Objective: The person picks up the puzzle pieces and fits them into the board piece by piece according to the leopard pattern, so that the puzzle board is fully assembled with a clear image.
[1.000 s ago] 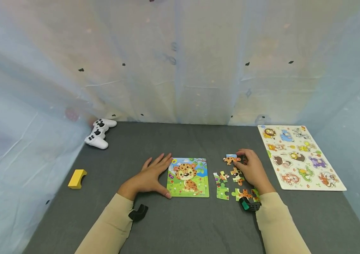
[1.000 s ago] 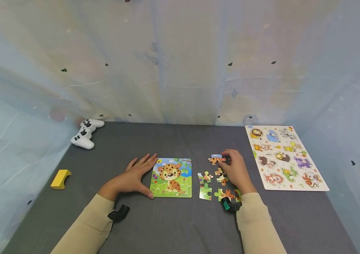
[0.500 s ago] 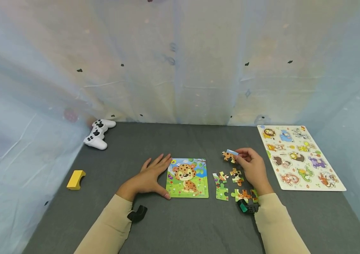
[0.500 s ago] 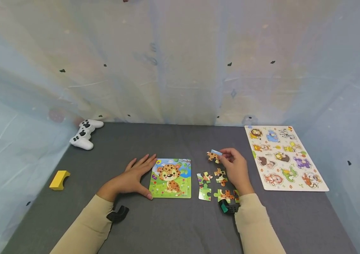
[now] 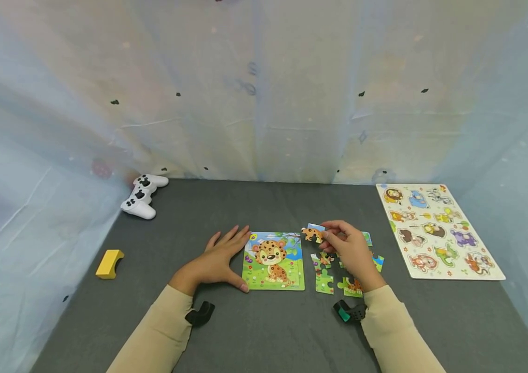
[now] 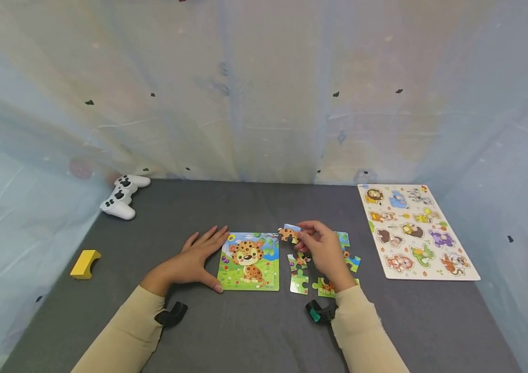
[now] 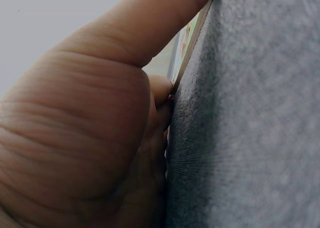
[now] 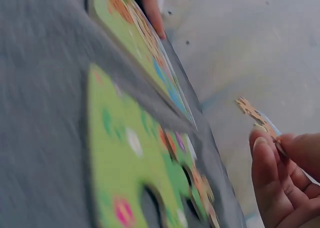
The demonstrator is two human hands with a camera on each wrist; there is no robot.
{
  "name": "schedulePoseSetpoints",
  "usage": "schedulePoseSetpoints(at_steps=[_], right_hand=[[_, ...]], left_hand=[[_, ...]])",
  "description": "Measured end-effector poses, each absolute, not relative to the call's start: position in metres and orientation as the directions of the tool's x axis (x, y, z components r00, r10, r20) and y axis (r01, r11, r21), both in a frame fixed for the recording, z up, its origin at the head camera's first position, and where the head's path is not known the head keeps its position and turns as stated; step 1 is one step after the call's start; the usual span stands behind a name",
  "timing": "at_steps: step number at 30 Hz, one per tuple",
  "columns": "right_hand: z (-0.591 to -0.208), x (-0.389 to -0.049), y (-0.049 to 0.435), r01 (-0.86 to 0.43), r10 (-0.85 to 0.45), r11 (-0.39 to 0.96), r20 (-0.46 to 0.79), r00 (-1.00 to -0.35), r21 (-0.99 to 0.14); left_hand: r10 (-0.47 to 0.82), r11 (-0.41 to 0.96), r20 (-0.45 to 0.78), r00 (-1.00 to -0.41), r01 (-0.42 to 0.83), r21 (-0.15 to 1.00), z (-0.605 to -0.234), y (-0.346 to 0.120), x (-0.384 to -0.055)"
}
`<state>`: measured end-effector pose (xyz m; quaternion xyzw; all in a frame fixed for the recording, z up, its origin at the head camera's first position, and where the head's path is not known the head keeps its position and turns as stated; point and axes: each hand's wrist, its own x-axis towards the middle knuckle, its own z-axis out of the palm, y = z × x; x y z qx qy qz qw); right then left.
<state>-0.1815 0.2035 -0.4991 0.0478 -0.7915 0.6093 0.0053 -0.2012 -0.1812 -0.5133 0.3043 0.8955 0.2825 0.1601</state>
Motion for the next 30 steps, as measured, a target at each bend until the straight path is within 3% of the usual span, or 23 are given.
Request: schedulePoseSetpoints(at_steps=[9, 26, 30], right_hand=[[-0.505, -0.171, 0.162, -0.116, -0.183, 0.226, 0.075, -0.98, -0.967], [-0.517, -0.17, 0.11, -0.026, -0.123, 0.126, 0.01, -0.992, -0.992], [-0.518, -0.173, 0.109, -0.007, -0.139, 0.173, -0.017, -0.99, -0.985]], left_hand=[[0.629, 0.663, -0.117, -0.768, 0.452, 0.597, -0.514, -0.182, -0.201], [0.621, 0.665, -0.118, -0.775, 0.441, 0.603, -0.513, -0.181, -0.201], [0.63, 0.653, -0.109, -0.769, 0.449, 0.61, -0.515, -0.181, -0.201]])
